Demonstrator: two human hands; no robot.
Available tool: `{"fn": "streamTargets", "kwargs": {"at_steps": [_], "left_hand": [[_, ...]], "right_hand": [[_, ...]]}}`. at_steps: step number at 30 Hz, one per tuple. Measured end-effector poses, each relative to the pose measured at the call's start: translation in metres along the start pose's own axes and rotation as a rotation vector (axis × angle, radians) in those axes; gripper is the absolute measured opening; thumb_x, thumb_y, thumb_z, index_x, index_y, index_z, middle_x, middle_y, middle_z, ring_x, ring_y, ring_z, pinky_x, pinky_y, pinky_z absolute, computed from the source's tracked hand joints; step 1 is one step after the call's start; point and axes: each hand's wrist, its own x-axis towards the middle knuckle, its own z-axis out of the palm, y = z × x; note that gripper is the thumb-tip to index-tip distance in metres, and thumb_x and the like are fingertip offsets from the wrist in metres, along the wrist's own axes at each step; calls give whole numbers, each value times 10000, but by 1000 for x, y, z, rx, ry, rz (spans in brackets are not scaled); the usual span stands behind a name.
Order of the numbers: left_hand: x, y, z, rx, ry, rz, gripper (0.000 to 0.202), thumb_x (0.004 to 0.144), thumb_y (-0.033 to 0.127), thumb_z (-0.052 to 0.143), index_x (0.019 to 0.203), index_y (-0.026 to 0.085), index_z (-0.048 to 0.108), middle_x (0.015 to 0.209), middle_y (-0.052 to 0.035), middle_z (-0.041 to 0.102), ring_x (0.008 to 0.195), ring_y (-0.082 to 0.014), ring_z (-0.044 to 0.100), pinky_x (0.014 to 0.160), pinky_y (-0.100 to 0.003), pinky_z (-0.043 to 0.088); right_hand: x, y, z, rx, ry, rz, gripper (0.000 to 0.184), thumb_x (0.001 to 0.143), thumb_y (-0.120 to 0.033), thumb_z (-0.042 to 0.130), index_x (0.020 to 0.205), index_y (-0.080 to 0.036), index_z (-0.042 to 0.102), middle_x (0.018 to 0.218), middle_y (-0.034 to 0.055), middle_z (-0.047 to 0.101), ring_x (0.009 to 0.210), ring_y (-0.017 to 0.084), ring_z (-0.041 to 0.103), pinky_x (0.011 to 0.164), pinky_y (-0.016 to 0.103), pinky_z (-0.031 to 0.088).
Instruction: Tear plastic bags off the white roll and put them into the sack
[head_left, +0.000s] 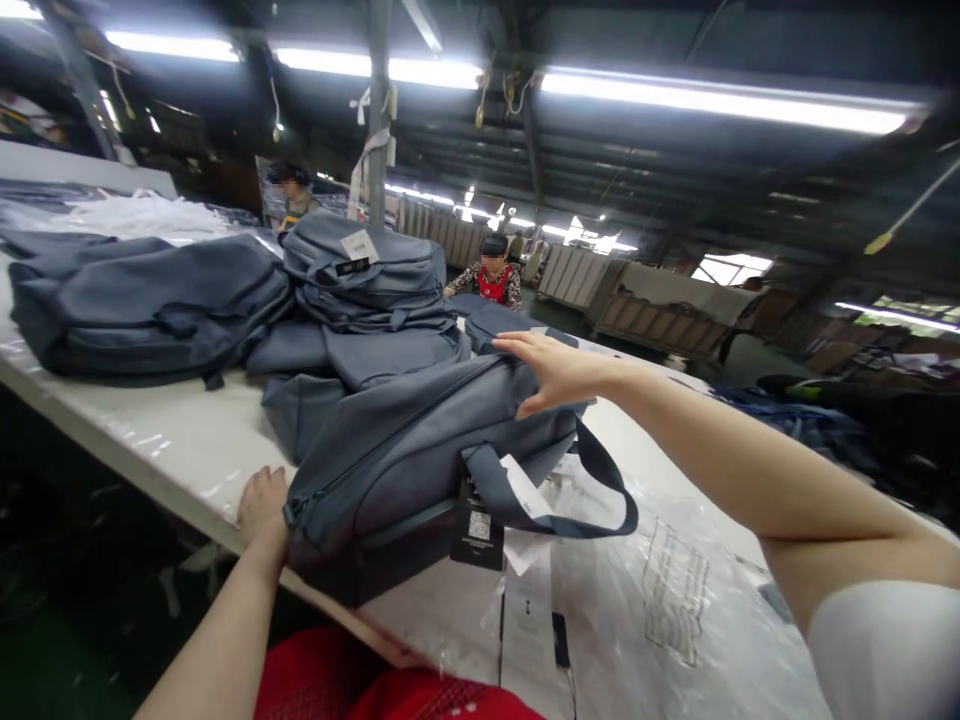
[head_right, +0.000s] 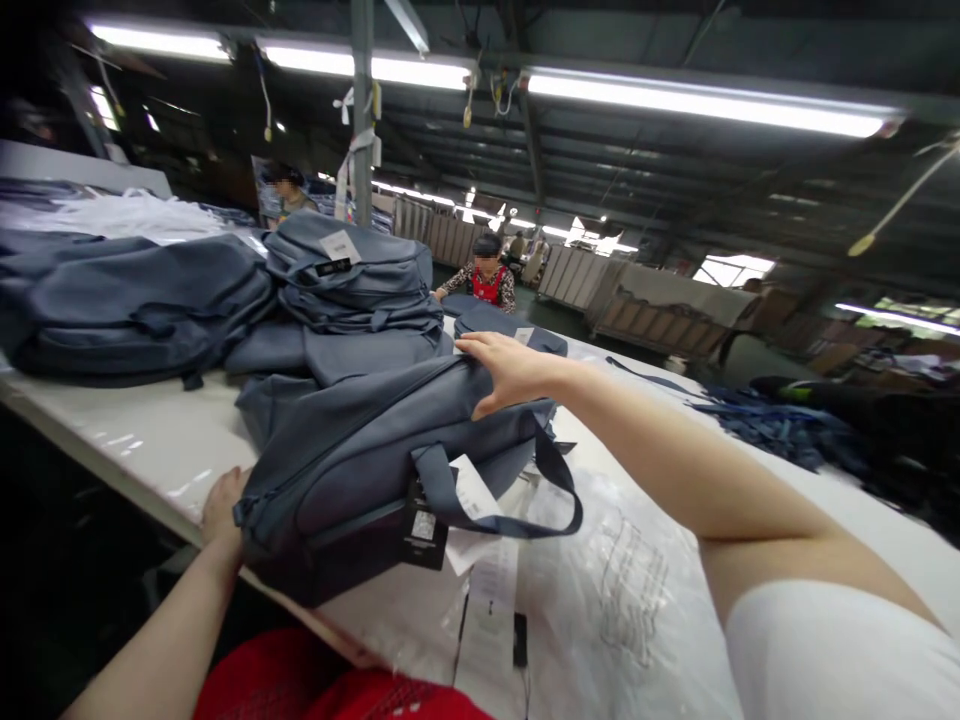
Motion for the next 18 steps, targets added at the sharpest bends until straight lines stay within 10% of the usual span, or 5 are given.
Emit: {"fn": "streamTargets", "kwargs": {"at_steps": [7, 18], "left_hand": [[6, 1, 11, 14, 43, -58, 433, 934, 183, 373, 1297, 64, 576, 1398, -205, 535, 1294, -278, 475, 1070, -360, 372], [8, 3, 24, 7, 115, -52, 461, 911, 291, 385, 1245, 51, 592, 1340, -211, 567, 1255, -299, 500, 1038, -382, 384]], "right_hand": [[11, -3, 15, -3, -13, 30, 1083, 593, -525, 823, 1502, -153, 365, 1470, 176, 474, 1349, 385, 449, 1143, 507, 342], [-46, -34, 19, 7, -115, 52, 978, 560, -571, 813, 1404, -192, 495, 1203, 147, 678, 1067, 344, 653, 894, 381, 497]]}}
